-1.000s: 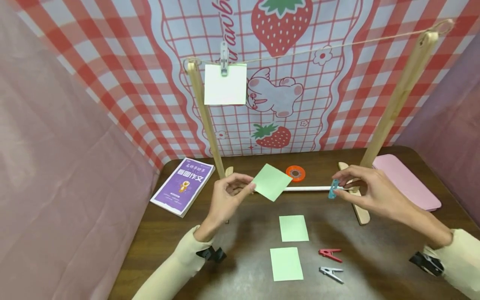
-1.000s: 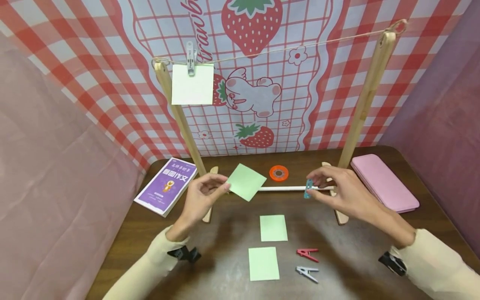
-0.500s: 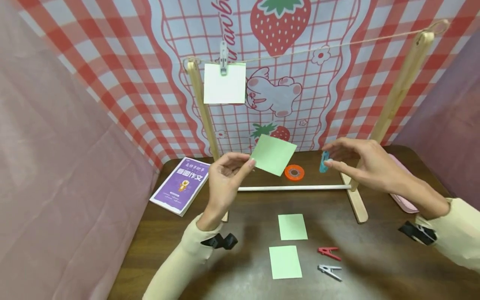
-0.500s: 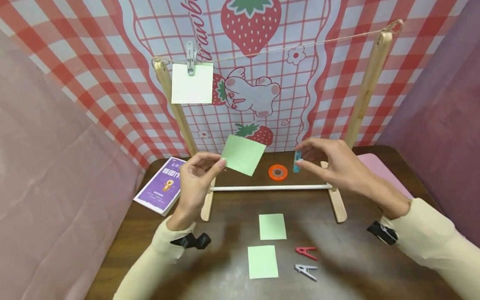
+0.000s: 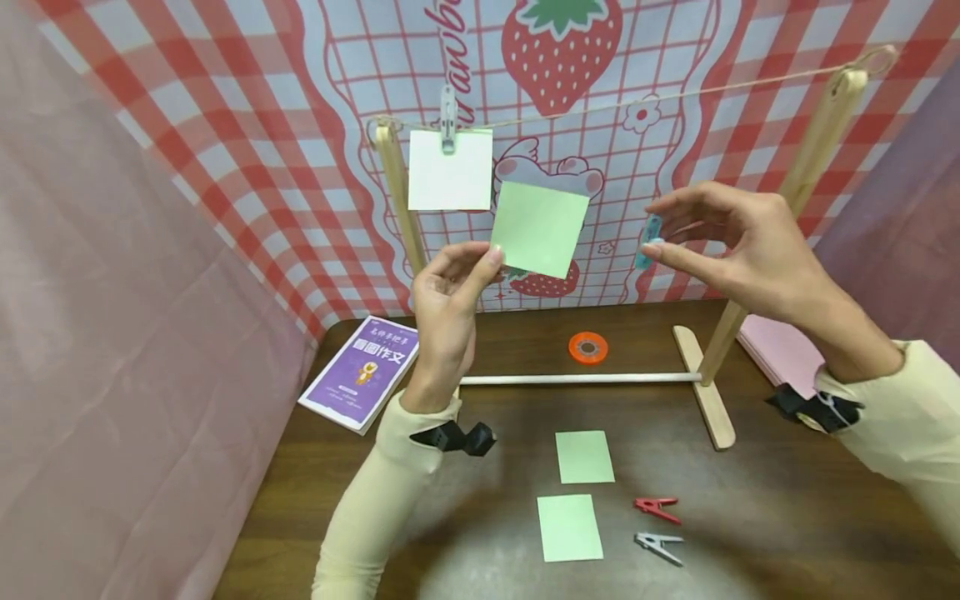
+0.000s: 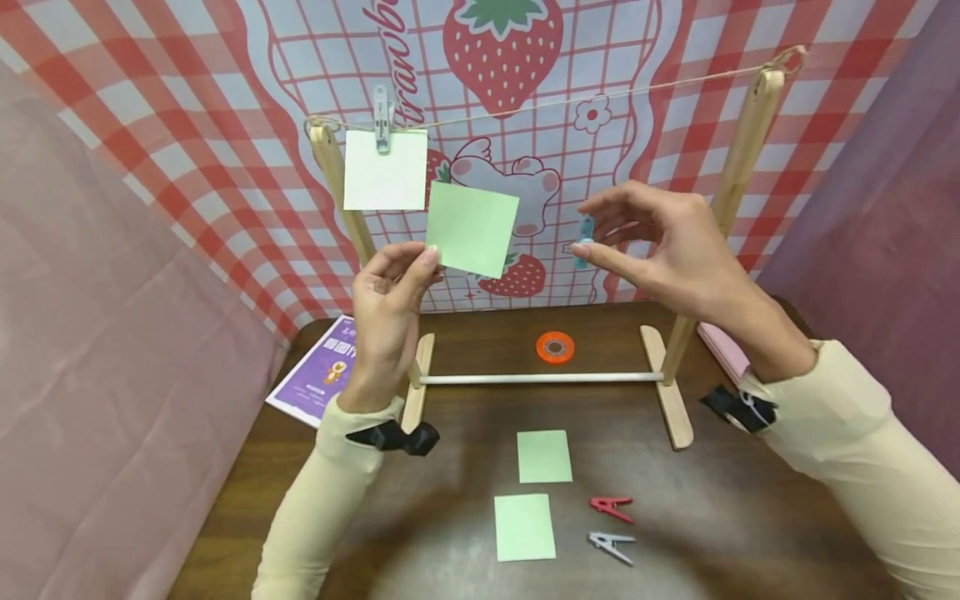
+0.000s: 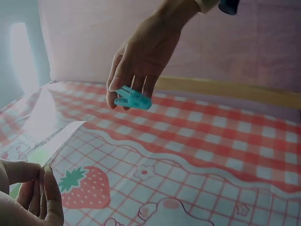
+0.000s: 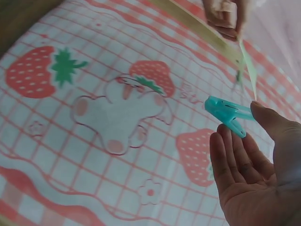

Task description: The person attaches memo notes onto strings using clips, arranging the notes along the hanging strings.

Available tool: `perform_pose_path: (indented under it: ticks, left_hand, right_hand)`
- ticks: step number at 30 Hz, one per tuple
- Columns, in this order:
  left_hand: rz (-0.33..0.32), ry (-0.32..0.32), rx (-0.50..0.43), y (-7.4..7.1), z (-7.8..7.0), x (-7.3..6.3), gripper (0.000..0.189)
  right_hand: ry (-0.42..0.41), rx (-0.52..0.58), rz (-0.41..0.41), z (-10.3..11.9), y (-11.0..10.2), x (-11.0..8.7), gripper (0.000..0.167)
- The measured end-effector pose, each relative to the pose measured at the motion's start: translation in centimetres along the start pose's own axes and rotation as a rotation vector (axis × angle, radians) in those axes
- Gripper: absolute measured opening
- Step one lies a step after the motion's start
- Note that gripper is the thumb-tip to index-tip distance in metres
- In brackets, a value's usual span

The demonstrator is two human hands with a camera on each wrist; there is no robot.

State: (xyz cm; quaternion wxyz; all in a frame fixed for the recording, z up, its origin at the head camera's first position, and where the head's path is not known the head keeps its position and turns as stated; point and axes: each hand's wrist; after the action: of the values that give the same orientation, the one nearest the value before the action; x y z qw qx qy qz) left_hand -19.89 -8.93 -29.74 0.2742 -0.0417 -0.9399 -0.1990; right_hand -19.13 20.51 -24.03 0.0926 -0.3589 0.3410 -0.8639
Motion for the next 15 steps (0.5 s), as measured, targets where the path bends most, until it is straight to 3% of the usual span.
perform_pose_path:
  ticks: [7,15]
  left_hand:
    - [-0.032,-0.025,-0.078,0.5,-0.4,1.6,0.020]
    - [-0.060,-0.075,-0.153,0.7,-0.6,2.8,0.017]
  right_hand:
    - [-0.001,0.065,-0.067,1.4,-0.4,2.4,0.031]
    - [-0.078,0.089,-0.098,2.6,-1.2,5.0,0.032]
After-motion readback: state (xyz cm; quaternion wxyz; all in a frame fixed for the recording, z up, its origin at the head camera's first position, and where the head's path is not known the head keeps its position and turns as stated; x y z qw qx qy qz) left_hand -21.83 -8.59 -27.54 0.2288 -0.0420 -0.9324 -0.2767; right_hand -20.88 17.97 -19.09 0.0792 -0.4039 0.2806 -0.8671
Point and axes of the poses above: each hand's wrist, its own x-axis towards the middle knuckle, its own y-axis out of the palm, z = x × y, and after that the axes turned 6 degrees about z, right-handed
